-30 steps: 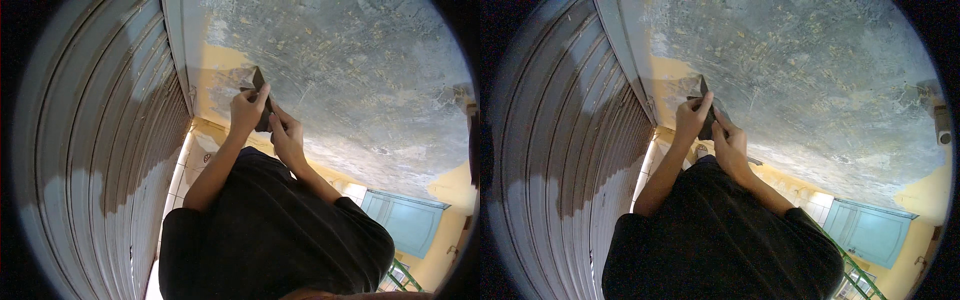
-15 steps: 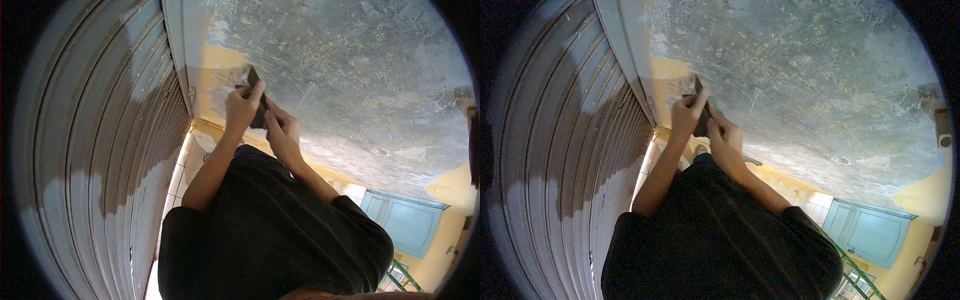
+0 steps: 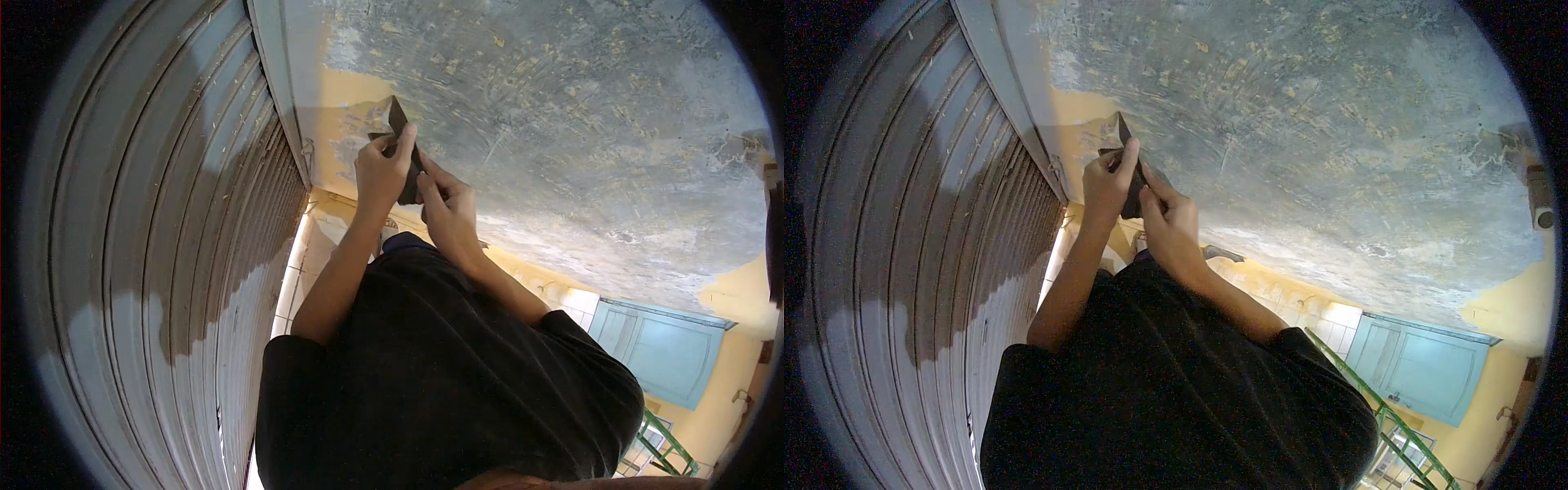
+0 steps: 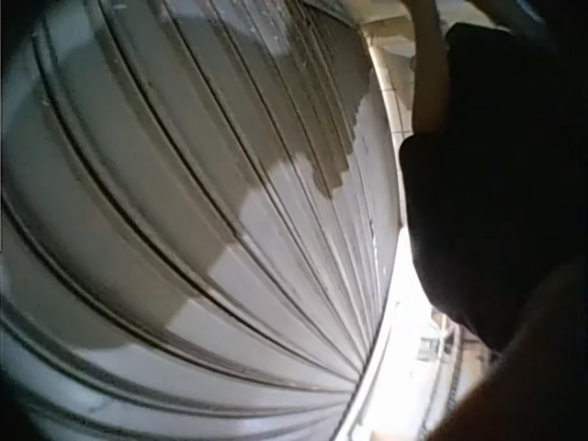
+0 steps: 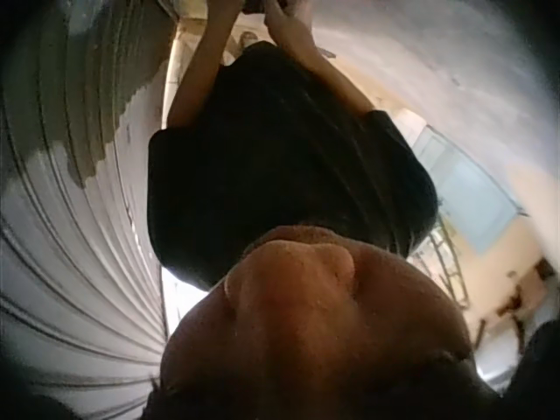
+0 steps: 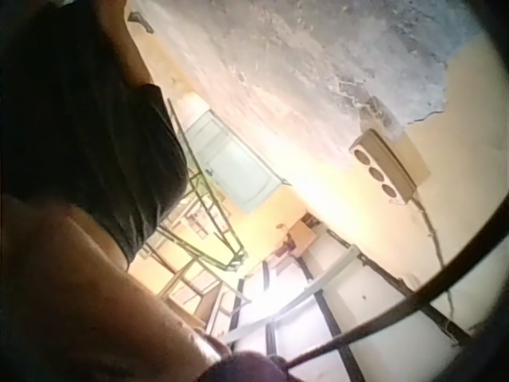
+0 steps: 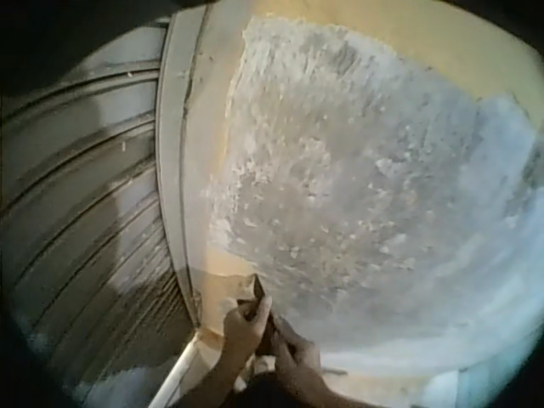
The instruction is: The person scrapes paint and debris off a wall using a metal putty knife.
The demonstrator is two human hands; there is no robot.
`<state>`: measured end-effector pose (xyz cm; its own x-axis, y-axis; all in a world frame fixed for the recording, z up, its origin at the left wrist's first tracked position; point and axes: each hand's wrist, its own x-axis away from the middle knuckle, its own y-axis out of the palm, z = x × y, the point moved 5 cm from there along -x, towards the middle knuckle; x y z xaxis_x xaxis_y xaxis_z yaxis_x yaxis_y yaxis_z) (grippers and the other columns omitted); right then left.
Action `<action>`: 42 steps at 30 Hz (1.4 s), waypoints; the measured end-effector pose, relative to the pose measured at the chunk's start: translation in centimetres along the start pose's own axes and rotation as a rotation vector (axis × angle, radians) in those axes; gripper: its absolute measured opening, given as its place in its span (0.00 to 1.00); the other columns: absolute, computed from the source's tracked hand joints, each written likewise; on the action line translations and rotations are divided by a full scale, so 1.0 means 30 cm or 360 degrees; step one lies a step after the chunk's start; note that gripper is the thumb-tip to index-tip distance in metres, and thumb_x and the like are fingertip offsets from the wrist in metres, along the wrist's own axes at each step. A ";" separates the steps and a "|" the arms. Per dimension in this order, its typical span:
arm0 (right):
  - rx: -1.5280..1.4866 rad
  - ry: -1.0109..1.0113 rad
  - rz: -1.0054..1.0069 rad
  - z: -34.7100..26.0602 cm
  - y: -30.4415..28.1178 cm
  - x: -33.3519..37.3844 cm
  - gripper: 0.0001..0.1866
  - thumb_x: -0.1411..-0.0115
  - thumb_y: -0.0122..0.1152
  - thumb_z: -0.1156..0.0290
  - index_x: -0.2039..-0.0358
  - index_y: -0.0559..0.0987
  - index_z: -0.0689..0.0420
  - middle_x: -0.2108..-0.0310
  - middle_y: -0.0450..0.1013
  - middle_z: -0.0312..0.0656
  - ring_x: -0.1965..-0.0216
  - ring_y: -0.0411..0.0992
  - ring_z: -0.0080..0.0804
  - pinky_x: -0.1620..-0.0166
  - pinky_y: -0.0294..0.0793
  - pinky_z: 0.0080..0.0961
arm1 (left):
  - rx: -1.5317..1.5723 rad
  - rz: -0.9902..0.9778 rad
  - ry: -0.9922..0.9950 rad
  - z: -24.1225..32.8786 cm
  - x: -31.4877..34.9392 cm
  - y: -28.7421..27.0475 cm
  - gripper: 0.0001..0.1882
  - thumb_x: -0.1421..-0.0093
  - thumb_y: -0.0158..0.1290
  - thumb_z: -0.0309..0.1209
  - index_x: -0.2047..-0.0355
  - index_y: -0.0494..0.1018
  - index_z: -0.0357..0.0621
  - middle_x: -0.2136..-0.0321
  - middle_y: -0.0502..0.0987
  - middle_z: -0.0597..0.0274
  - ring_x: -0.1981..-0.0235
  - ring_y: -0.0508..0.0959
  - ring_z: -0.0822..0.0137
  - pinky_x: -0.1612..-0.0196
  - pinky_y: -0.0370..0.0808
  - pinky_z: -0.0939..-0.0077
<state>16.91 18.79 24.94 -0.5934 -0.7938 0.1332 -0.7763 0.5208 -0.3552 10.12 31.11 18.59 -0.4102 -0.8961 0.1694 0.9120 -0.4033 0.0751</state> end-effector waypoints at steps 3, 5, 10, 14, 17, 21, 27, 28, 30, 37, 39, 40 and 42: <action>-0.0038 0.0078 0.0015 -0.017 -0.066 0.042 0.21 0.31 0.54 0.73 0.40 0.74 0.67 0.68 0.77 0.38 0.72 0.66 0.20 0.68 0.69 0.23 | -0.0003 0.0040 0.0117 -0.035 0.021 0.057 0.36 0.41 0.60 0.58 0.66 0.82 0.27 0.70 0.84 0.40 0.64 0.84 0.53 0.57 0.77 0.62; -0.0059 0.0305 0.0005 -0.012 -0.079 0.051 0.22 0.31 0.54 0.71 0.40 0.75 0.66 0.67 0.77 0.39 0.70 0.67 0.20 0.67 0.69 0.24 | -0.0004 0.0018 0.0097 -0.016 0.017 0.048 0.35 0.41 0.60 0.58 0.66 0.82 0.27 0.71 0.84 0.41 0.65 0.84 0.54 0.58 0.77 0.63; -0.0083 0.0024 0.0012 0.022 0.004 -0.010 0.22 0.32 0.54 0.71 0.39 0.75 0.65 0.68 0.77 0.40 0.69 0.68 0.21 0.64 0.72 0.25 | 0.0060 -0.0032 0.0062 0.009 -0.018 -0.018 0.32 0.39 0.60 0.55 0.68 0.82 0.28 0.74 0.83 0.44 0.68 0.84 0.58 0.61 0.77 0.65; 0.0090 0.0028 -0.0004 -0.012 -0.054 0.029 0.22 0.31 0.54 0.71 0.40 0.75 0.67 0.69 0.75 0.38 0.69 0.68 0.21 0.64 0.72 0.24 | 0.0033 -0.0005 0.0119 -0.006 0.029 0.044 0.32 0.39 0.61 0.54 0.65 0.82 0.28 0.71 0.84 0.42 0.64 0.85 0.55 0.59 0.76 0.65; -0.0024 0.0107 0.0056 0.016 -0.073 0.016 0.23 0.31 0.54 0.72 0.39 0.73 0.71 0.68 0.77 0.39 0.68 0.69 0.21 0.62 0.73 0.23 | -0.0061 0.0027 0.0225 0.024 0.012 0.049 0.29 0.39 0.61 0.52 0.69 0.82 0.30 0.75 0.83 0.46 0.70 0.83 0.59 0.63 0.75 0.65; 0.0039 -0.0134 0.0015 0.008 0.024 -0.017 0.23 0.32 0.54 0.72 0.39 0.73 0.70 0.67 0.76 0.36 0.70 0.68 0.19 0.65 0.72 0.21 | 0.0069 -0.0011 0.0094 0.001 -0.022 -0.019 0.30 0.38 0.61 0.53 0.69 0.82 0.29 0.76 0.83 0.49 0.72 0.82 0.61 0.64 0.75 0.65; -0.0185 0.0165 0.0060 0.001 -0.057 0.046 0.23 0.32 0.54 0.71 0.39 0.74 0.67 0.75 0.70 0.36 0.74 0.62 0.19 0.71 0.66 0.23 | 0.0025 -0.0018 0.0055 -0.026 0.013 0.039 0.35 0.40 0.60 0.57 0.65 0.82 0.27 0.71 0.84 0.41 0.64 0.84 0.54 0.57 0.76 0.65; -0.0182 0.0161 0.0052 0.003 -0.047 0.032 0.23 0.32 0.54 0.71 0.39 0.74 0.67 0.75 0.70 0.36 0.74 0.62 0.19 0.71 0.66 0.23 | 0.0007 -0.0029 0.0067 -0.031 0.002 0.041 0.35 0.41 0.61 0.57 0.65 0.82 0.27 0.71 0.84 0.42 0.64 0.84 0.54 0.57 0.76 0.65; -0.0058 0.0033 0.0048 0.010 -0.010 0.010 0.23 0.32 0.54 0.71 0.39 0.75 0.66 0.77 0.68 0.36 0.75 0.62 0.18 0.72 0.65 0.23 | -0.0006 0.0025 0.0096 0.004 -0.006 0.002 0.35 0.41 0.61 0.57 0.66 0.82 0.27 0.72 0.83 0.44 0.67 0.84 0.56 0.59 0.76 0.66; 0.0005 0.0047 -0.0020 0.003 -0.047 0.025 0.23 0.29 0.53 0.70 0.35 0.72 0.61 0.75 0.68 0.30 0.78 0.61 0.12 0.76 0.61 0.16 | -0.0041 0.0086 0.0127 0.023 0.026 0.026 0.34 0.40 0.60 0.56 0.67 0.83 0.28 0.74 0.83 0.44 0.66 0.84 0.56 0.59 0.77 0.67; -0.0024 0.0210 0.0028 -0.017 -0.060 0.031 0.22 0.32 0.54 0.74 0.40 0.74 0.70 0.72 0.75 0.38 0.72 0.67 0.19 0.68 0.69 0.21 | -0.0025 0.0038 0.0127 0.023 0.025 0.036 0.32 0.39 0.60 0.56 0.68 0.83 0.30 0.74 0.84 0.45 0.67 0.84 0.56 0.60 0.76 0.66; -0.0024 0.0209 0.0027 -0.017 -0.043 0.003 0.22 0.32 0.54 0.74 0.40 0.74 0.70 0.72 0.75 0.38 0.72 0.67 0.19 0.68 0.69 0.21 | -0.0024 0.0039 0.0127 0.027 0.002 0.013 0.32 0.39 0.60 0.56 0.68 0.83 0.30 0.74 0.84 0.45 0.67 0.84 0.56 0.60 0.76 0.66; -0.0107 -0.0050 -0.0013 -0.035 0.005 -0.048 0.22 0.33 0.54 0.74 0.41 0.74 0.70 0.71 0.76 0.39 0.71 0.67 0.20 0.67 0.69 0.22 | 0.0061 -0.0015 0.0013 0.051 -0.024 -0.029 0.32 0.39 0.60 0.56 0.68 0.83 0.30 0.74 0.84 0.46 0.69 0.83 0.56 0.61 0.76 0.65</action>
<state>17.41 20.34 25.65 -0.5811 -0.8069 0.1061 -0.7941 0.5336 -0.2910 9.62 32.39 19.92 -0.4187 -0.8938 0.1606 0.9074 -0.4046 0.1142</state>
